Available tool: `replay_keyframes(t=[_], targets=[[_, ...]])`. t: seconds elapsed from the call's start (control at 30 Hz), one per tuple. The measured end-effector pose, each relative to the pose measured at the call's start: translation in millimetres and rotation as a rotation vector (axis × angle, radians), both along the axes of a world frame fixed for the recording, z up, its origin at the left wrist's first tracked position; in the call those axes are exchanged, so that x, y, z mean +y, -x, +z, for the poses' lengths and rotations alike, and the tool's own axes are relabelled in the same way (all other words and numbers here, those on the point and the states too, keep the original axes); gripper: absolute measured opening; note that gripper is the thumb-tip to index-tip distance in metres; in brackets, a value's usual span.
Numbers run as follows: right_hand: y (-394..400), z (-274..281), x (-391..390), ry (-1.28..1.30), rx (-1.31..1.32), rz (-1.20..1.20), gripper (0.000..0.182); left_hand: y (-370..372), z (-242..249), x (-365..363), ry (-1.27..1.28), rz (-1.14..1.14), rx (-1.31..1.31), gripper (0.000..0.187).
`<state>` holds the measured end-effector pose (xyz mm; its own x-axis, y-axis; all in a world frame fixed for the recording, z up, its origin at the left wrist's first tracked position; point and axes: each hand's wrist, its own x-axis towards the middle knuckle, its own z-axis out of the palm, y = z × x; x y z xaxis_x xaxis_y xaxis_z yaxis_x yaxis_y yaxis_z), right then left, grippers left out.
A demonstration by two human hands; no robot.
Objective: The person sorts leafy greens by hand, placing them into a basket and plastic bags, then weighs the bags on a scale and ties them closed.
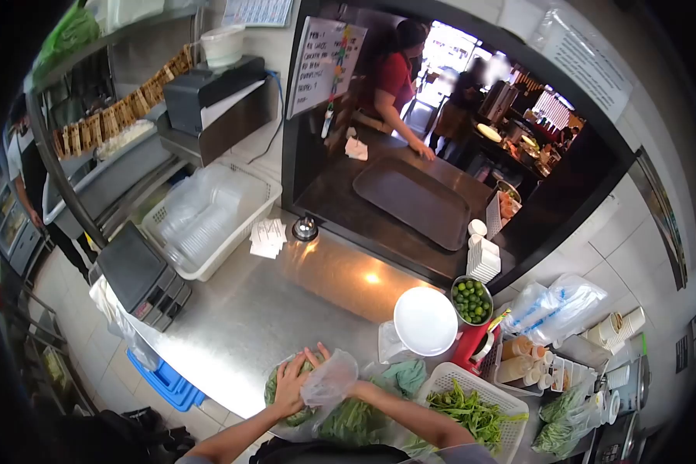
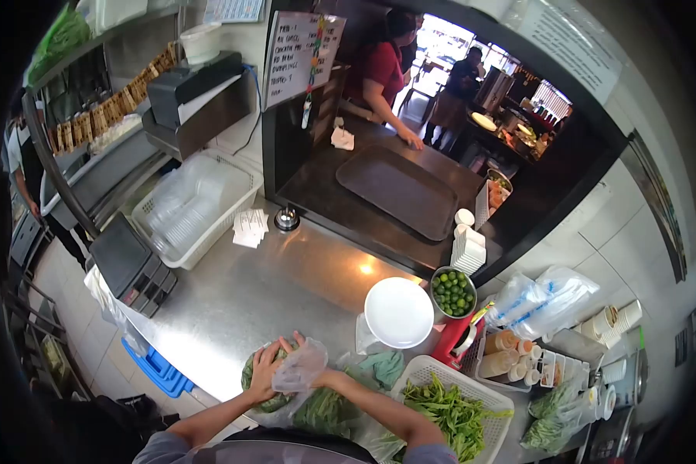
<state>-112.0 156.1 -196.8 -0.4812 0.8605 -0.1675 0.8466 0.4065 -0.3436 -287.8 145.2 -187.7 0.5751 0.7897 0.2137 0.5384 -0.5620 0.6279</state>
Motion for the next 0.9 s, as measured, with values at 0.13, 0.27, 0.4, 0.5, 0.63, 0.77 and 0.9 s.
replay_keyframes(t=[0.13,0.27,0.4,0.5,0.63,0.77,0.9], targets=[[27,43,-7,-0.243,0.386,-0.159,0.041,1,-22,3,0.033,-0.009,-0.140,0.040],[50,58,-13,0.202,0.942,-0.315,0.034,14,-25,9,0.019,-0.069,0.013,0.053],[47,55,-14,0.558,1.350,-0.303,0.030,21,31,20,-0.102,-0.101,0.187,0.057],[43,52,-13,0.506,1.217,-0.123,0.031,28,-2,20,-0.144,-0.159,0.297,0.055],[31,51,-13,0.445,0.900,-0.105,0.043,27,-12,23,-0.104,-0.209,0.369,0.054],[26,36,-2,-0.158,0.408,0.233,0.087,36,-15,23,-0.101,-0.264,0.474,0.060],[16,36,2,-0.143,0.256,0.278,0.106,25,-16,18,-0.040,-0.212,0.420,0.070]])
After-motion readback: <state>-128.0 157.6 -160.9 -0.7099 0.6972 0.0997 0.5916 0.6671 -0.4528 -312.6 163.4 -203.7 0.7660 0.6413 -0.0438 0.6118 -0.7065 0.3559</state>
